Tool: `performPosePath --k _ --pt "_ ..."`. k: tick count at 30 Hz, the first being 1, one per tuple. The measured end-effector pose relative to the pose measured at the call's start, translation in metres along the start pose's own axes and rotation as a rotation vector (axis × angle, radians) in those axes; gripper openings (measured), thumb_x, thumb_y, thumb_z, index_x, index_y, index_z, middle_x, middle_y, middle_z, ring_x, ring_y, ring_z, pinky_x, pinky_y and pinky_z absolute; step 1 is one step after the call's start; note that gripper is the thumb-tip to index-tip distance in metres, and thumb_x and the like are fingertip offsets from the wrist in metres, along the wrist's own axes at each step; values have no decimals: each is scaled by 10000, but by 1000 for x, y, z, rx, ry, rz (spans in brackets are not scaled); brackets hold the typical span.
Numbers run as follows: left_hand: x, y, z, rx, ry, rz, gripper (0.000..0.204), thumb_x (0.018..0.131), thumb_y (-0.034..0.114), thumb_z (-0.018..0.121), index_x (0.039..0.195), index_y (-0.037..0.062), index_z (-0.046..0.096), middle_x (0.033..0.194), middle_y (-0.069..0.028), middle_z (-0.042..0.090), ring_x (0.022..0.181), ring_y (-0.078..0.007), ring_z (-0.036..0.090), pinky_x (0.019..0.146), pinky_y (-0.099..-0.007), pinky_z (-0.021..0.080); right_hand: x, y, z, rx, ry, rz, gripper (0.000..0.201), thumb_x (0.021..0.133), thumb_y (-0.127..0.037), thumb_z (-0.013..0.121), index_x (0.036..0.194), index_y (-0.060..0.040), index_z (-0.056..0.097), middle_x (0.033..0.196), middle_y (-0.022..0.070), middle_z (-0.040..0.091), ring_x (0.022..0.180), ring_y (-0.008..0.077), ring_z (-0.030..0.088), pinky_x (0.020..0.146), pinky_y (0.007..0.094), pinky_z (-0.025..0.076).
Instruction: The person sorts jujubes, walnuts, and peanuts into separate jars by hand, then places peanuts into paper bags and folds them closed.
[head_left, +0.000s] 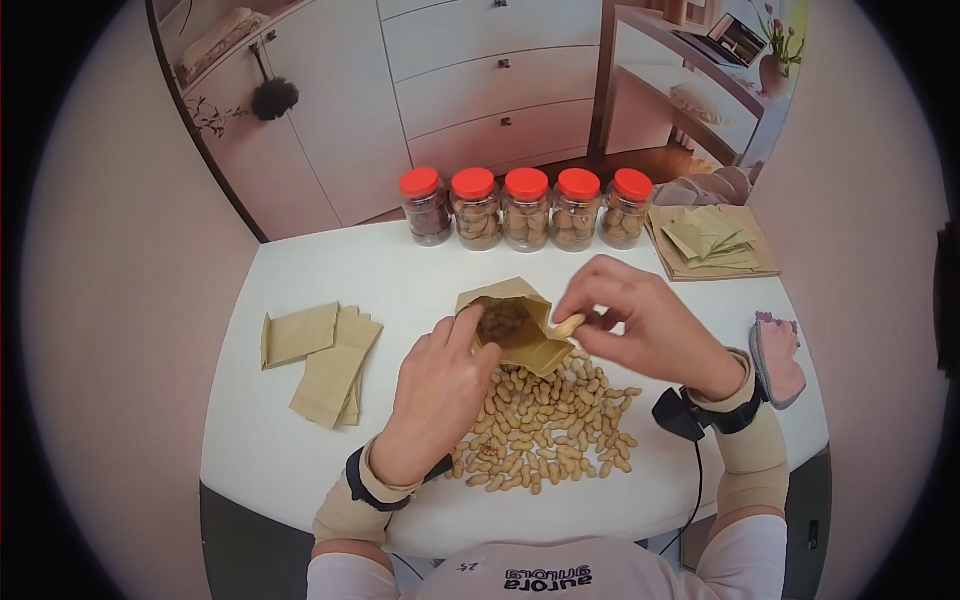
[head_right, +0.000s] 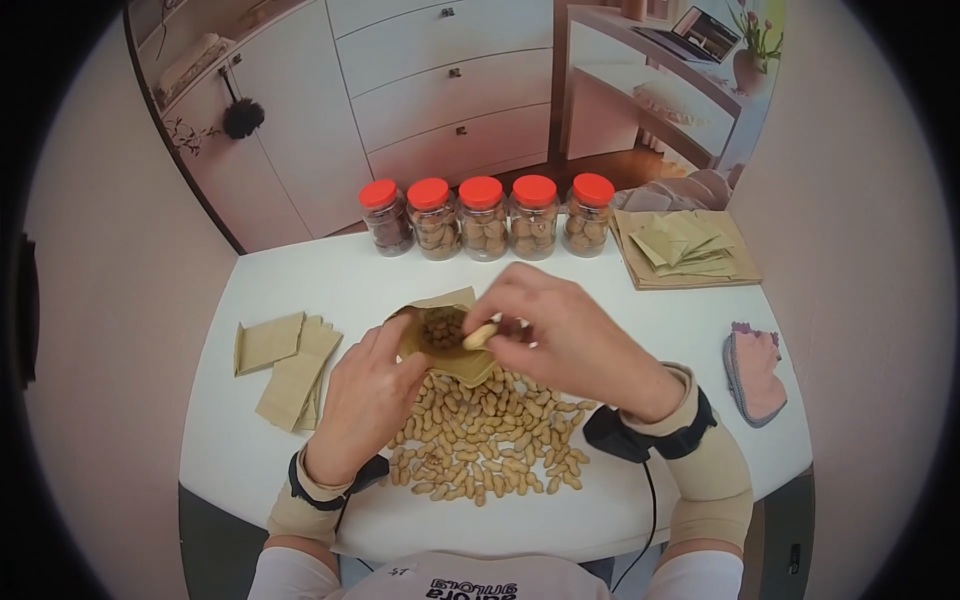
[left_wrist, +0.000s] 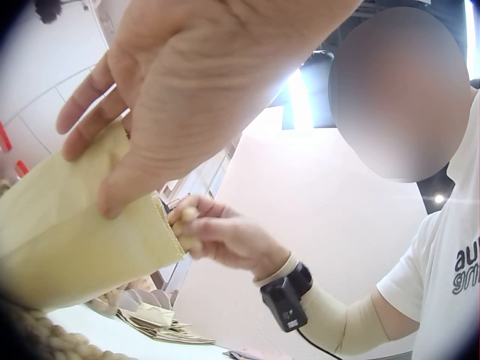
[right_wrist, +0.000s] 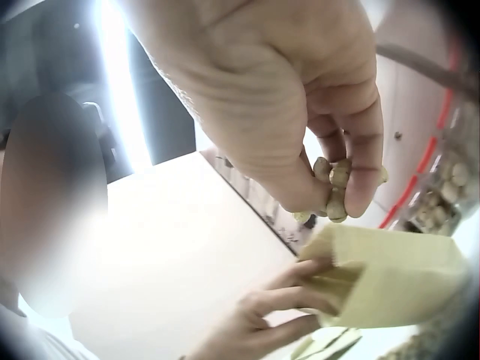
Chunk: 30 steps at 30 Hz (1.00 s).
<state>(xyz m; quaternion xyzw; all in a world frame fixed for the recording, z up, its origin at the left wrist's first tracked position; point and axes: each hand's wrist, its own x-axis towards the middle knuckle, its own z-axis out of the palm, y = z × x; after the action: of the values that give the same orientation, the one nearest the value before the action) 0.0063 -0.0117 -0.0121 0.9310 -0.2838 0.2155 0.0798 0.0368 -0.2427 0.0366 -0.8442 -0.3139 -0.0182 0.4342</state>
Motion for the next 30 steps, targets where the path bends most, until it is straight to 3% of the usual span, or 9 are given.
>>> performPosePath --k 2,3,8,16,20,21,24,26,30 --pt "1 0 3 -2 41 29 95 704 65 637 788 21 635 1214 -172 561 959 -260 574 749 -352 489 8 -13 11 -94 -23 -172 188 789 15 614 966 -33 657 952 74 567 782 190 638 678 279 539" --pt "1 0 4 -18 54 36 99 708 66 634 795 19 642 1217 -171 556 957 -260 574 742 -353 491 14 -14 19 -116 -28 -212 199 787 -41 637 986 -48 648 946 122 567 789 308 616 712 379 514" --pt "-2 -3 2 -32 47 -8 113 715 77 629 805 15 659 1219 -164 546 950 -258 573 729 -357 497 33 -10 34 -244 -31 -286 234 804 -31 628 1038 -45 637 1006 121 573 813 312 627 739 388 526" --pt "6 -27 -1 -44 186 -49 62 765 58 643 817 27 655 1297 -174 538 1007 -314 588 787 -382 508 26 17 1 -226 172 -133 272 828 -21 642 1099 -34 639 1106 86 595 832 173 654 689 278 573" --pt "15 -60 7 -417 267 -198 573 771 89 736 1299 87 515 1495 -198 314 1216 -348 503 914 -419 492 29 91 3 -135 -30 100 643 782 -142 756 1358 -56 483 1281 113 514 943 185 601 755 291 551" --pt "15 -76 27 -556 242 -197 994 736 172 810 1511 90 193 1555 -199 181 1349 -351 376 1068 -421 386 34 115 10 -92 -151 168 902 735 -237 816 1462 -31 323 1370 141 449 967 180 567 800 291 514" --pt "16 -95 68 -692 114 -190 1113 723 240 815 1501 -26 66 1544 -264 160 1444 -400 153 1142 -430 266 43 112 25 29 -175 146 974 721 -278 830 1474 -2 277 1381 161 439 936 179 565 810 282 490" --pt "22 -94 81 -674 43 -234 1167 718 261 821 1484 -76 8 1537 -258 205 1429 -380 221 1150 -416 251 52 102 32 78 -170 108 980 730 -289 824 1480 -11 258 1336 158 465 913 171 563 782 274 490" --pt "39 -97 91 -980 9 -321 861 756 241 796 1409 -46 314 1338 -194 502 1282 -288 450 1074 -376 352 69 118 48 59 -53 166 638 794 -211 759 1326 -11 468 1119 87 573 736 97 559 616 246 483"
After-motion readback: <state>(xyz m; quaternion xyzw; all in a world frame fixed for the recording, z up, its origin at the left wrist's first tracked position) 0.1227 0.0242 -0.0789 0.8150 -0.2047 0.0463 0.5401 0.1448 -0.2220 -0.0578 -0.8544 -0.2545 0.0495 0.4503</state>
